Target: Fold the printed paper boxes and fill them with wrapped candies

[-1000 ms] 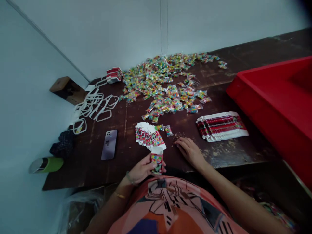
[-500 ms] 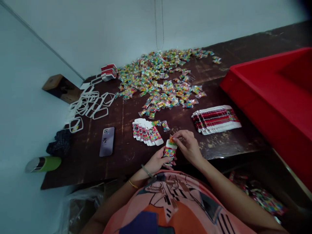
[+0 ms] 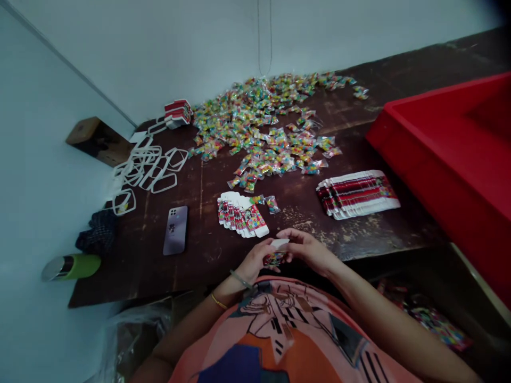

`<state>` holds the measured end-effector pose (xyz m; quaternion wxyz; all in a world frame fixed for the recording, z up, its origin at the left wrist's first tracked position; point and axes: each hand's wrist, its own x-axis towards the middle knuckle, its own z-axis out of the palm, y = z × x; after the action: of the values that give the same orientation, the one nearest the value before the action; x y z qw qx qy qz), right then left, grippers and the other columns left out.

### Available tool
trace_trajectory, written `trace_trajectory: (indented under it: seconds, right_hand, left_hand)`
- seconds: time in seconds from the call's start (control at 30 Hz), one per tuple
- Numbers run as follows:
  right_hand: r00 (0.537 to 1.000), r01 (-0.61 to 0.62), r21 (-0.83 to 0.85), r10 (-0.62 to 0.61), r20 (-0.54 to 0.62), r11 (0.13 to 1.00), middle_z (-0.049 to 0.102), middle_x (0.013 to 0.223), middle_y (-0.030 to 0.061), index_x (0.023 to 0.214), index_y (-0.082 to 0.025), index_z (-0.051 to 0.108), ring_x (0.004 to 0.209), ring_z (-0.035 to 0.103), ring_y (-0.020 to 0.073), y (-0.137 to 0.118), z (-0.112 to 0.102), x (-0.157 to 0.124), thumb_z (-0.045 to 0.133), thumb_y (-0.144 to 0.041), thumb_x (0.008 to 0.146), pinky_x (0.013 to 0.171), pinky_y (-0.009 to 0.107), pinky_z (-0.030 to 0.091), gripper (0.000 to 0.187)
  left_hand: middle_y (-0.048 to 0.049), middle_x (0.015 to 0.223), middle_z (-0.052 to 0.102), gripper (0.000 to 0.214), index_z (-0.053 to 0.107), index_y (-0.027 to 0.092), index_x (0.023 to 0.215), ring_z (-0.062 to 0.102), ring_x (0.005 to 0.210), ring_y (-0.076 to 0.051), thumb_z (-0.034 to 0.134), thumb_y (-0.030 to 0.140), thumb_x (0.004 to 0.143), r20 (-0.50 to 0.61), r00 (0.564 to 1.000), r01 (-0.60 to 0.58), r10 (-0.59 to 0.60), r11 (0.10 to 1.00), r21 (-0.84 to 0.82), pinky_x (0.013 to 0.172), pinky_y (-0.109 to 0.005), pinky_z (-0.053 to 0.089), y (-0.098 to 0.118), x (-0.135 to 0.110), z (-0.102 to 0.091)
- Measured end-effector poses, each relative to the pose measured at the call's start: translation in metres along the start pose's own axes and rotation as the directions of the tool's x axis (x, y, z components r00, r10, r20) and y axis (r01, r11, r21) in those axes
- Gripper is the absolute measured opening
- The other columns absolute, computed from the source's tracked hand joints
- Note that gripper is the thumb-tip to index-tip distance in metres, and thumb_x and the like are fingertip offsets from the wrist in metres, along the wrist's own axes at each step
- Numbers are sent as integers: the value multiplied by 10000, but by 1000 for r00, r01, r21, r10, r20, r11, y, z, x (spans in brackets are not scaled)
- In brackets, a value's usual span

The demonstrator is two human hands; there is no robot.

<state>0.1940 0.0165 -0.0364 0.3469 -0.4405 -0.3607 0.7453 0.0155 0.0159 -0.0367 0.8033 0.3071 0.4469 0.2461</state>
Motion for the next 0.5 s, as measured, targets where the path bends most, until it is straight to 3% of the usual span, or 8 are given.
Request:
trace_trajectory:
  seconds: [0.03, 0.1, 0.17, 0.23, 0.3, 0.37, 0.5]
  right_hand:
    - [1000, 22, -53, -22, 10, 998, 641, 830, 2, 929, -198, 661, 515, 535, 78, -3, 0, 0, 705, -321, 703, 524, 234, 479, 261]
    - [983, 182, -273, -176, 48, 945, 654, 910, 35, 893, -201, 706, 657, 602, 124, -11, 2, -1, 661, -300, 758, 598, 258, 506, 174]
    - [925, 372, -491, -355, 131, 788, 654, 1026, 67, 947, -215, 729, 872, 627, 177, -21, 2, -4, 578, -292, 845, 759, 309, 516, 198]
    - [879, 459, -586, -436, 192, 668, 660, 1077, 77, 1025, -230, 723, 979, 617, 198, -29, 0, -4, 517, -295, 902, 870, 342, 486, 248]
    - [889, 443, -575, -418, 186, 687, 686, 1044, 73, 1018, -226, 728, 959, 634, 201, -33, -5, -1, 552, -320, 890, 861, 340, 493, 237]
    - [927, 367, -520, -347, 139, 771, 711, 969, 65, 961, -211, 743, 892, 657, 199, -32, -10, 4, 620, -342, 842, 796, 322, 516, 215]
    - [968, 249, -423, -236, 84, 871, 725, 884, 50, 887, -191, 753, 794, 665, 179, -23, -16, 11, 672, -359, 791, 718, 297, 517, 210]
  left_hand:
    - [-61, 893, 638, 378, 611, 158, 1044, 600, 790, -184, 617, 330, 707, 2, 1000, 7, -7, 1000, 9, 555, -250, 507, 1, 1, 1]
    - [-51, 885, 631, 355, 615, 168, 1025, 596, 799, -180, 610, 286, 690, -18, 1000, 18, -18, 1000, 4, 568, -247, 504, 3, 3, 2]
    - [-47, 839, 629, 339, 615, 173, 1029, 596, 790, -184, 571, 297, 716, -45, 998, 29, -31, 998, -48, 581, -263, 506, 5, 5, 2]
    - [-59, 822, 637, 352, 612, 168, 1055, 602, 805, -200, 538, 313, 743, -49, 997, 45, -51, 992, -115, 600, -285, 508, 6, 8, 3]
    - [-85, 889, 654, 384, 600, 163, 1104, 609, 861, -222, 537, 334, 766, 5, 998, 62, -62, 983, -175, 634, -306, 510, 5, 9, 2]
    - [-107, 987, 652, 423, 581, 165, 1159, 608, 920, -239, 570, 350, 779, 78, 996, 51, -36, 979, -200, 681, -326, 510, 3, 7, 1]
    - [-99, 1078, 621, 503, 542, 196, 1238, 599, 948, -230, 665, 318, 766, 103, 994, -26, 34, 996, -83, 715, -333, 508, -6, 1, -2]
